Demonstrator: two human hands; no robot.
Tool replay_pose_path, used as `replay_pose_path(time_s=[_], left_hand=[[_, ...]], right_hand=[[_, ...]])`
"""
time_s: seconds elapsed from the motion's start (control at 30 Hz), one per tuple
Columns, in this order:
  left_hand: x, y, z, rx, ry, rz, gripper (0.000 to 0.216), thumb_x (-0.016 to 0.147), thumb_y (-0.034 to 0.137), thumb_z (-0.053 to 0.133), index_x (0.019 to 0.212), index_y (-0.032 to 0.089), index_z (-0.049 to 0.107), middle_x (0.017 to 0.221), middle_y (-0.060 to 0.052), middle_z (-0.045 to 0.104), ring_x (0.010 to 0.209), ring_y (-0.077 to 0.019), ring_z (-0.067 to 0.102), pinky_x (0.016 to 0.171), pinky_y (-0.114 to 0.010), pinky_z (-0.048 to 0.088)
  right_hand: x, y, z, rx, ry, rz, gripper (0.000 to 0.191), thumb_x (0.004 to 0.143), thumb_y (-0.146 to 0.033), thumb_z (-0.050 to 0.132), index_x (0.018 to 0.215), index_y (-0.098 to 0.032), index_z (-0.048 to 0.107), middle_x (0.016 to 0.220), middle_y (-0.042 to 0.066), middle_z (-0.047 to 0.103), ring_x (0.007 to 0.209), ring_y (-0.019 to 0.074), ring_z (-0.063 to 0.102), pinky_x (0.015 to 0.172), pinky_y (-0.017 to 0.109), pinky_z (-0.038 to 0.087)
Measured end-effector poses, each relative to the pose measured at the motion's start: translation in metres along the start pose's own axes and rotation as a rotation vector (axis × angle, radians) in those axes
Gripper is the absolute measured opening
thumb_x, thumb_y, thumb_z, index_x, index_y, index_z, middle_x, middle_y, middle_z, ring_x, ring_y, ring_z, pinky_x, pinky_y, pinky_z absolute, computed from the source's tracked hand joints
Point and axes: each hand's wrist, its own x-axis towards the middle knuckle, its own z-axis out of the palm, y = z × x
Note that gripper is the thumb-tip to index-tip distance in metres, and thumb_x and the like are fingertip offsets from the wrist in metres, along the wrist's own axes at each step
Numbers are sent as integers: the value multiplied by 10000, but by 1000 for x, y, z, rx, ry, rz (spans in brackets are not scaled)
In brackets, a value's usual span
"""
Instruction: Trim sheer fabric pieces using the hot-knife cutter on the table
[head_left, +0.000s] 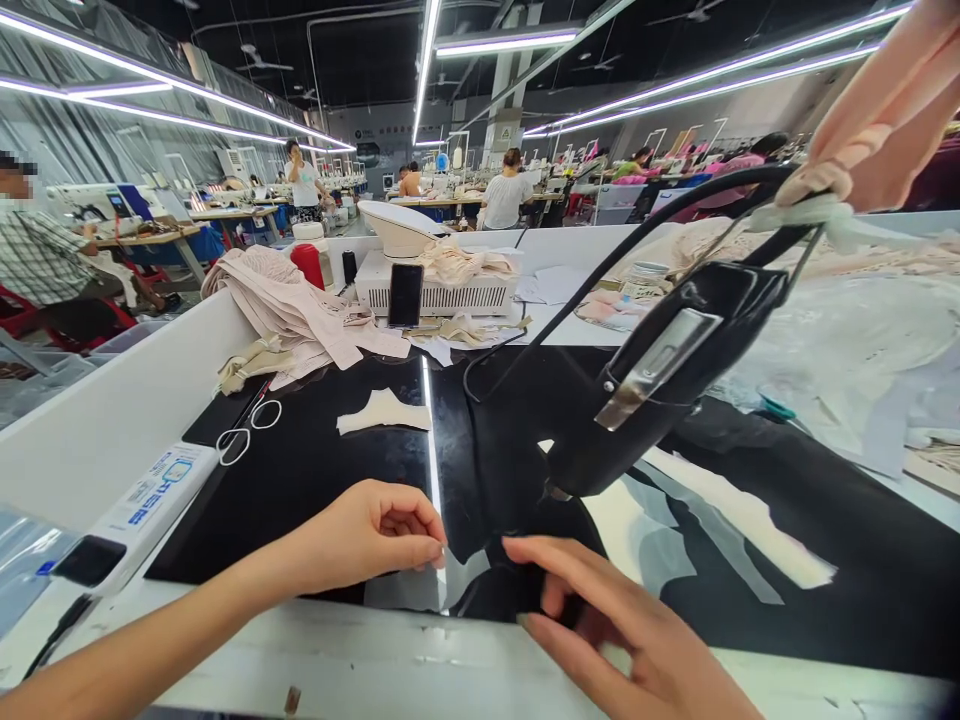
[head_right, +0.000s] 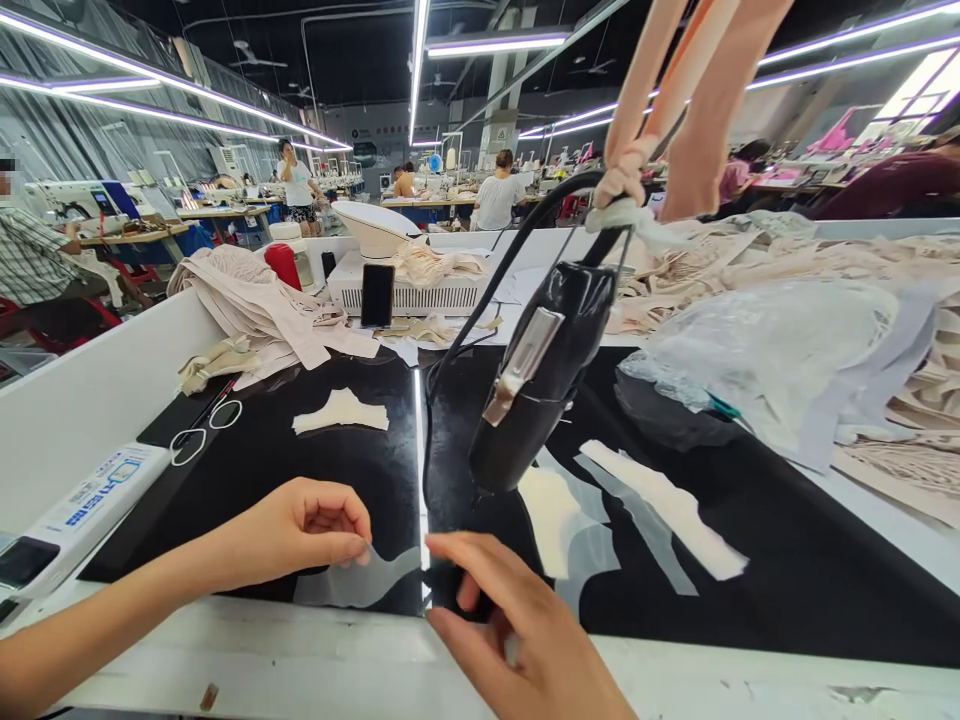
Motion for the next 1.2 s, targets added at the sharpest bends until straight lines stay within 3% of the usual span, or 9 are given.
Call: replay_pose_path(time_s=[0.07,0.17,0.3,0.5,0.8,1.07,1.2], left_hand=[[-1,1,-1,11,-8,19,92,811,239,694,840,151,696,763,-4,698,696,-109,568,683,-221,446],[-2,2,-2,21,-5,35,93,813,240,695,837,150,699,733,13,661,672,-97,536,648,-208,420],[1,0,-5,11,25,16,76,803,228,694,819,154,686,679,36,609,630,-87,500,616,-202,405],[9,-7,-8,-7,55,-31,112,780,254,684,822,153,662,743,-1,666,661,-109,561,616,-216,448],[17,-20,-20,111,127,-51,72,780,238,615,808,172,618,756,2,689,604,-113,597,521,-203,454],[20,-19,-25,306,177,-25,60,772,220,594,777,174,632,624,45,584,578,-111,544,500,-192,385],[22,-20,-25,402,237,27,112,819,255,584,828,182,668,667,37,601,569,-115,542,524,-216,377]], right_hand=[[13,-13,11,6,-11,-15,348,864,-409,653,1208,-431,702,1330,10,645,987,209,662,655,241,546],[26,-17,22,-43,-134,-95,239,890,-372,616,1093,-399,741,1336,2,637,1140,234,613,794,285,535],[35,-12,23,-84,-208,-127,207,931,-332,537,853,-277,721,1036,31,708,915,201,638,731,286,486],[38,-9,17,-68,-175,-20,227,913,-365,546,812,-261,720,746,8,665,665,175,586,584,272,412],[38,-20,29,-139,-11,-8,195,871,-297,536,708,-254,634,725,-4,651,627,164,553,548,280,366],[41,-15,39,-266,0,-137,192,859,-173,489,692,-241,556,684,-14,617,649,161,565,589,282,410],[44,-6,43,-345,52,-199,198,895,-184,496,729,-248,582,679,-9,630,649,172,581,577,292,413]])
